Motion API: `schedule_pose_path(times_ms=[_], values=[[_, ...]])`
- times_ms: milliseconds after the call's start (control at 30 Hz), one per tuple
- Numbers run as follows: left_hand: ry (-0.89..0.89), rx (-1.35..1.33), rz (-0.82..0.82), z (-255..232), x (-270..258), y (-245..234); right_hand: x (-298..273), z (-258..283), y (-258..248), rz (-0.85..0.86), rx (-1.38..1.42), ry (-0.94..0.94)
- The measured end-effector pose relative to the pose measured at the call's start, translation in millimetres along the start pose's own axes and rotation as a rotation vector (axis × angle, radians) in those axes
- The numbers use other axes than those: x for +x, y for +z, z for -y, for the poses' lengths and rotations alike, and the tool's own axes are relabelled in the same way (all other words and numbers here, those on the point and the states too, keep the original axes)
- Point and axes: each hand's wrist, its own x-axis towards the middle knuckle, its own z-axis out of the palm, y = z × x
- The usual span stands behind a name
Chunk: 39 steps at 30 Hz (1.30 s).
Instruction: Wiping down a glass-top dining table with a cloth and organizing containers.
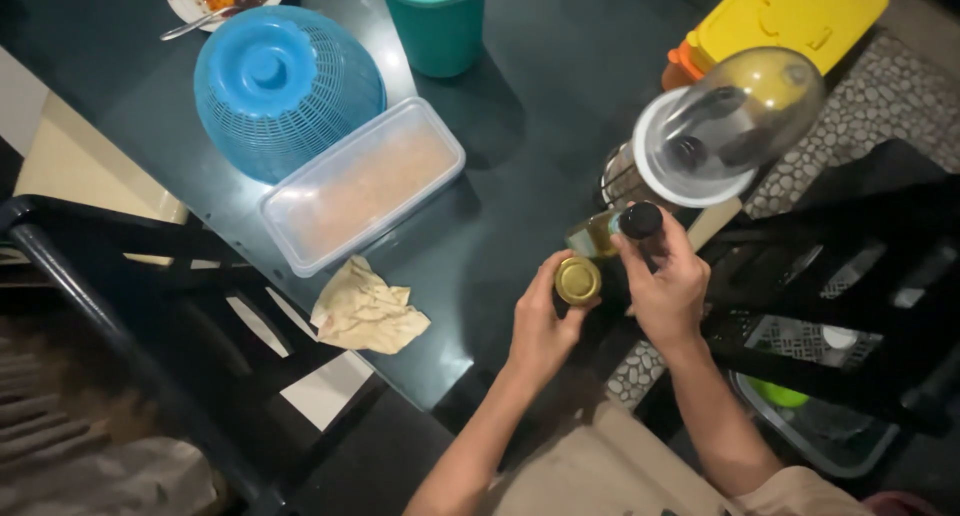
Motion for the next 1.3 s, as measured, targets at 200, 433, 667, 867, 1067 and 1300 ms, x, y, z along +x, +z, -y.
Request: schedule_pose_path(times_ms=[200,433,667,867,1067,1300], values=[[0.082,0.052,-0.031,5,-2,19,0,-9,-9,0.019,0.07,0.013],[0.063,0.055,-0.043,4,8,35,11,-27,-11,0.076,0.219,0.016],[0.02,0.028,-0.155,5,6,52,23,-44,-5,0.148,0.256,-0.033],[0.018,0.041,-0.226,14,2,70,30,-39,10,0.174,0.274,-0.025],[0.041,0.077,-0.112,-17,18,28,32,9,8,0.105,0.143,-0.232],[-0.102,0.242,-0.635,38,30,-93,-34,14,83,0.241,0.377,0.088]])
